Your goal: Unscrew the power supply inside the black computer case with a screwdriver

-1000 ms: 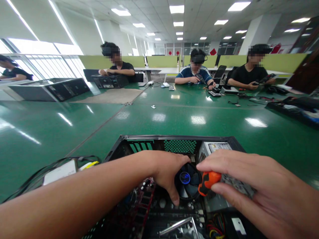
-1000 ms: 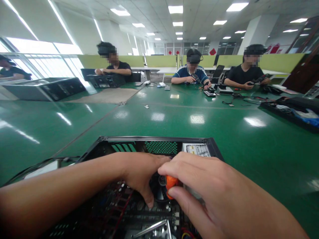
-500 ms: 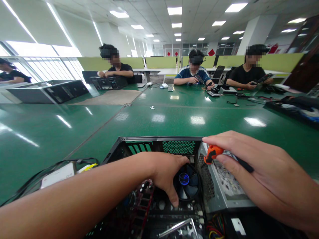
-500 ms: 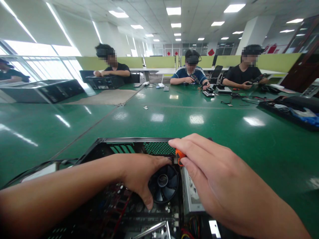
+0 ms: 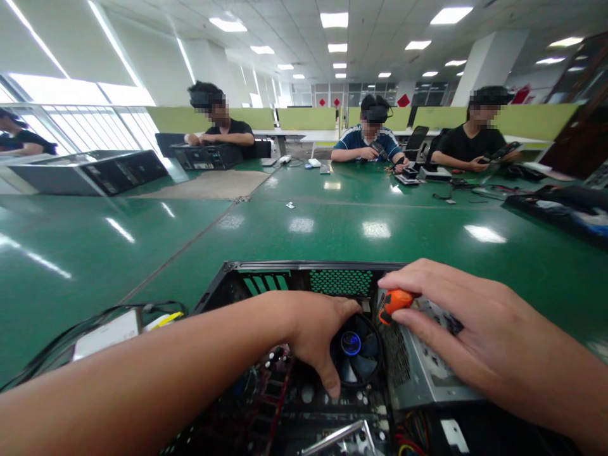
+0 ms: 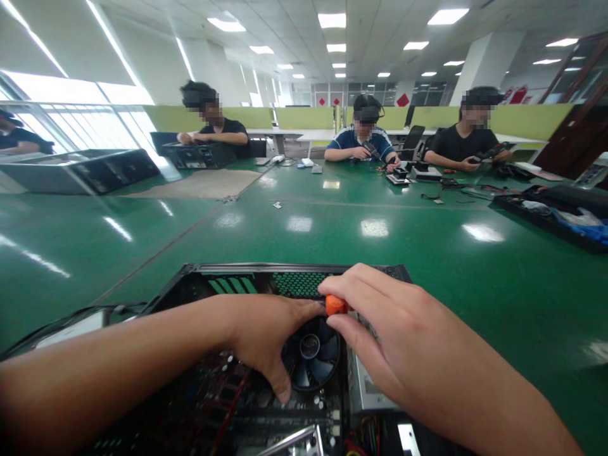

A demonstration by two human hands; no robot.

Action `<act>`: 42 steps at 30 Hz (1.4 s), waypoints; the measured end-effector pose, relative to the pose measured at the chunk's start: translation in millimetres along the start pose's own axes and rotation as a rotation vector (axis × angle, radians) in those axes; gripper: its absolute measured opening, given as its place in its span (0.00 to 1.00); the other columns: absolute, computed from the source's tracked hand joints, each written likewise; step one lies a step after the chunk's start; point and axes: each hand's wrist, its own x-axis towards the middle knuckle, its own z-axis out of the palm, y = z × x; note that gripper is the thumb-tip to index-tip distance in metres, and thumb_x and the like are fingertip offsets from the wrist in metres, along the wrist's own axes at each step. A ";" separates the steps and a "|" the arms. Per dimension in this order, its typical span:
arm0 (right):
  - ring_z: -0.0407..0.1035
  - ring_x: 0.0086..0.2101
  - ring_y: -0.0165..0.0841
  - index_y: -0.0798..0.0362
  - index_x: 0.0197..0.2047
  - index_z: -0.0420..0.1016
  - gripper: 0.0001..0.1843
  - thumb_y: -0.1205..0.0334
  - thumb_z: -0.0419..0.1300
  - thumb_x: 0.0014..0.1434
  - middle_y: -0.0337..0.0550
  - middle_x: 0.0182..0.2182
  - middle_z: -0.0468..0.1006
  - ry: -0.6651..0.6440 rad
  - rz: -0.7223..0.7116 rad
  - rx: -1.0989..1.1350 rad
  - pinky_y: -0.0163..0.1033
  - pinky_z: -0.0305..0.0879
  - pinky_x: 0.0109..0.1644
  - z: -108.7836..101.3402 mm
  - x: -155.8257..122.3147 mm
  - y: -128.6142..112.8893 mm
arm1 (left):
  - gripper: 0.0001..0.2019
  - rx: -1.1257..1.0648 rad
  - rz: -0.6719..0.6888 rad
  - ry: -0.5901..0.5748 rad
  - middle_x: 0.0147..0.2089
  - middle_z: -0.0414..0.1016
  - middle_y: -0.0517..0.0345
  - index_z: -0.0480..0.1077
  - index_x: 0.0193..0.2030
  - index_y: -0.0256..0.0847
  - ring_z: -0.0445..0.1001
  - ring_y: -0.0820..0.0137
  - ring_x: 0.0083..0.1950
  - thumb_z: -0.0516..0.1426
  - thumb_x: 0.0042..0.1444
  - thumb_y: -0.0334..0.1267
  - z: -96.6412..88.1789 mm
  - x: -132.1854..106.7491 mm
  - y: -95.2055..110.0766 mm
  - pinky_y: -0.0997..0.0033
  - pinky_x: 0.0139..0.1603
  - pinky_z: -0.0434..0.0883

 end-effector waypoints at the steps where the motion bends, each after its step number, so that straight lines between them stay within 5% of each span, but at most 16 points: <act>1: 0.77 0.43 0.40 0.48 0.51 0.71 0.10 0.60 0.54 0.68 0.47 0.45 0.80 0.005 0.025 0.004 0.45 0.76 0.42 0.6 0.0 0.6 | 0.56 -0.004 0.000 -0.002 0.70 0.61 0.52 0.52 0.69 0.46 0.63 0.53 0.67 0.69 0.30 0.45 0.0 0.0 0.2 0.56 0.68 0.60; 3: 0.77 0.41 0.41 0.47 0.49 0.71 0.09 0.58 0.55 0.67 0.46 0.44 0.80 0.005 0.051 0.002 0.44 0.76 0.40 0.6 -0.4 1.4 | 0.56 -0.006 -0.006 -0.001 0.70 0.61 0.52 0.52 0.69 0.46 0.64 0.53 0.67 0.70 0.30 0.45 -0.3 0.3 1.3 0.56 0.68 0.61; 9: 0.73 0.53 0.40 0.46 0.65 0.63 0.23 0.67 0.50 0.68 0.45 0.56 0.77 0.061 0.005 0.001 0.45 0.73 0.54 -9.9 -11.0 -4.8 | 0.58 -0.016 0.040 0.008 0.72 0.56 0.52 0.49 0.70 0.46 0.59 0.54 0.70 0.70 0.31 0.48 -0.2 3.1 1.8 0.57 0.71 0.56; 17: 0.77 0.49 0.35 0.36 0.62 0.65 0.22 0.63 0.53 0.68 0.32 0.54 0.80 -0.041 -0.039 0.072 0.36 0.78 0.49 -9.0 -23.8 -14.7 | 0.47 0.019 0.072 -0.023 0.59 0.71 0.51 0.61 0.62 0.43 0.73 0.55 0.57 0.69 0.32 0.52 1.9 6.2 -1.8 0.57 0.61 0.68; 34: 0.76 0.50 0.32 0.40 0.60 0.67 0.19 0.63 0.52 0.68 0.36 0.54 0.79 -0.094 -0.006 0.117 0.35 0.74 0.52 -2.1 -6.9 -23.8 | 0.52 0.066 0.031 0.021 0.63 0.68 0.48 0.57 0.66 0.44 0.71 0.53 0.59 0.69 0.31 0.51 8.0 6.2 -8.2 0.58 0.61 0.67; 39: 0.78 0.38 0.33 0.44 0.47 0.73 0.09 0.61 0.60 0.62 0.35 0.40 0.82 -0.151 -0.047 0.141 0.36 0.75 0.38 -1.6 -7.9 -19.2 | 0.51 0.035 0.003 0.019 0.63 0.67 0.49 0.57 0.65 0.44 0.69 0.52 0.61 0.70 0.30 0.46 5.9 3.5 -4.0 0.56 0.62 0.66; 42: 0.78 0.39 0.34 0.44 0.48 0.74 0.11 0.64 0.61 0.61 0.35 0.41 0.83 -0.185 -0.053 0.138 0.35 0.75 0.35 -3.3 -6.4 -17.0 | 0.51 0.028 0.006 -0.003 0.63 0.67 0.49 0.57 0.65 0.44 0.70 0.53 0.61 0.70 0.30 0.45 5.3 2.9 -3.1 0.57 0.62 0.67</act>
